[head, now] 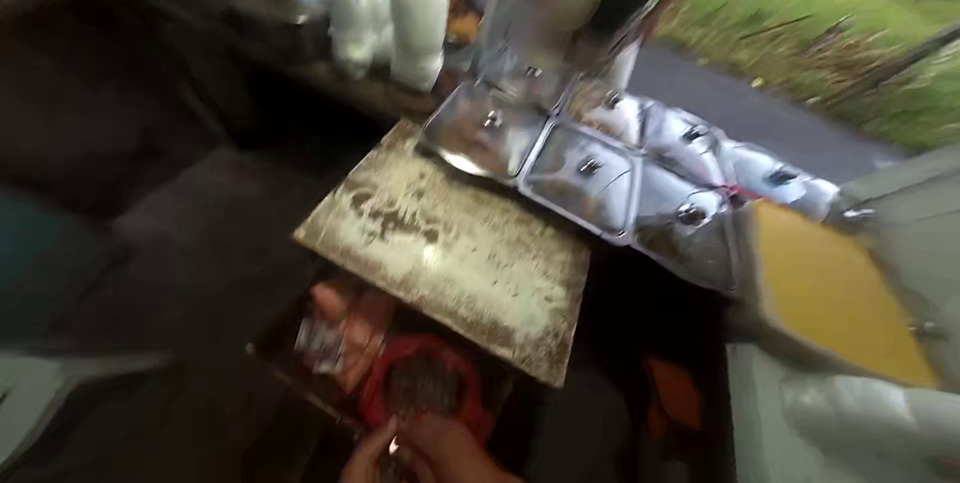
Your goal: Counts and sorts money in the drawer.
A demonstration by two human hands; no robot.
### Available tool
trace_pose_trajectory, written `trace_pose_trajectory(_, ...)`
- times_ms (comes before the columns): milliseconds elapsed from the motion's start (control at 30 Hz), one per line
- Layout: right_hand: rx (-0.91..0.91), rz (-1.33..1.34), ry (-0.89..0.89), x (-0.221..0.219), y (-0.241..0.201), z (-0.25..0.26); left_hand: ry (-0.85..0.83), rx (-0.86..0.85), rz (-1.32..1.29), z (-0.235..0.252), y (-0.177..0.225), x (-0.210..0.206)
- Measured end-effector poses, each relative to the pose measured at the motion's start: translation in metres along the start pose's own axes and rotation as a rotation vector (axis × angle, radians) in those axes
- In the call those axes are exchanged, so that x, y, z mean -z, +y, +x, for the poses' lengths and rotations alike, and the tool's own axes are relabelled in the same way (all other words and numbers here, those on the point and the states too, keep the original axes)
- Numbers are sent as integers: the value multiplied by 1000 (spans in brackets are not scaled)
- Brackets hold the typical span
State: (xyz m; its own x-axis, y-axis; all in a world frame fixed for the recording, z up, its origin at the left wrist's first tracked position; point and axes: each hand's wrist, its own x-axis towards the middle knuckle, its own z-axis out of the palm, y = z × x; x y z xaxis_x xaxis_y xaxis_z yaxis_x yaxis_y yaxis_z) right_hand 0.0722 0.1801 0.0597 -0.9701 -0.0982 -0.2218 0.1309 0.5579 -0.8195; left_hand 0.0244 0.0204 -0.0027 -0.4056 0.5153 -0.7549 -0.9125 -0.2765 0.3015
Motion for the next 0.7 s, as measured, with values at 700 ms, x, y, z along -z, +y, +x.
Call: trace_pose_trajectory(700,-633,-578,-363,-19,72,86,-100,-40,-61,-27,-2,90)
